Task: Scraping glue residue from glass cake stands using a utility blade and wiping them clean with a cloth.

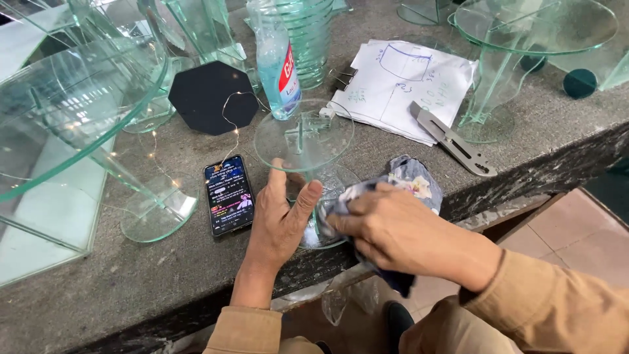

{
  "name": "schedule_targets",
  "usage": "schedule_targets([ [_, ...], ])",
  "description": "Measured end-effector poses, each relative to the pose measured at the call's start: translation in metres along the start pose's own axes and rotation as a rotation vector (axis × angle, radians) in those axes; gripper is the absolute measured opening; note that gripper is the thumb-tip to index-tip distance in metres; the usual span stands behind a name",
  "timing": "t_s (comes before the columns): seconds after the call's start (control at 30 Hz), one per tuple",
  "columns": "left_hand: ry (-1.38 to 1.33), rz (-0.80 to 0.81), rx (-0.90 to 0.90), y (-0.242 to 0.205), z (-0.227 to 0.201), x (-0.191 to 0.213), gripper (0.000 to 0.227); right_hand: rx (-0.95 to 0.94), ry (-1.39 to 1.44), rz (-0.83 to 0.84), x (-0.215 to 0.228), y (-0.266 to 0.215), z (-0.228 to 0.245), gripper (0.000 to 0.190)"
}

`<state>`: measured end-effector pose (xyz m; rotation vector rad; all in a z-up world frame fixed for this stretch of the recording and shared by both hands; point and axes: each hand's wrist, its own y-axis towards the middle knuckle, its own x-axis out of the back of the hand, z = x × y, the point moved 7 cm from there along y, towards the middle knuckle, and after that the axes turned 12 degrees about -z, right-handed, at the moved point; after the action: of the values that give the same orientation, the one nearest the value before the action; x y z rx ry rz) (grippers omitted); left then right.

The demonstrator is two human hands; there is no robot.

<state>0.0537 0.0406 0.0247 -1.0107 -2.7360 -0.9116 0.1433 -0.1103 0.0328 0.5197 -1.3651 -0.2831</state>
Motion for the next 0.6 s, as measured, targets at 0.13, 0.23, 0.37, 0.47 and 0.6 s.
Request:
schedule_targets([
  [0.13, 0.016, -0.003, -0.028, -0.005, -0.002, 0.000, 0.076, -0.008, -0.193, -0.143, -0.022, 0.005, -0.006, 0.034],
  [0.23, 0.016, -0.012, -0.049, 0.002, -0.006, 0.001, 0.074, 0.023, -0.145, -0.130, -0.016, 0.003, 0.007, 0.034],
  [0.37, 0.128, 0.033, 0.232, 0.002, 0.004, 0.001, 0.122, -0.015, -0.112, 0.040, -0.016, 0.000, 0.007, 0.040],
  [0.47, 0.127, 0.008, 0.198, 0.000, 0.006, 0.000, 0.105, -0.241, -0.238, 0.234, -0.028, 0.014, 0.009, 0.028],
  [0.6, 0.119, 0.011, 0.229, 0.002, 0.005, 0.000, 0.102, -0.105, -0.175, -0.012, -0.019, 0.004, 0.033, 0.020],
])
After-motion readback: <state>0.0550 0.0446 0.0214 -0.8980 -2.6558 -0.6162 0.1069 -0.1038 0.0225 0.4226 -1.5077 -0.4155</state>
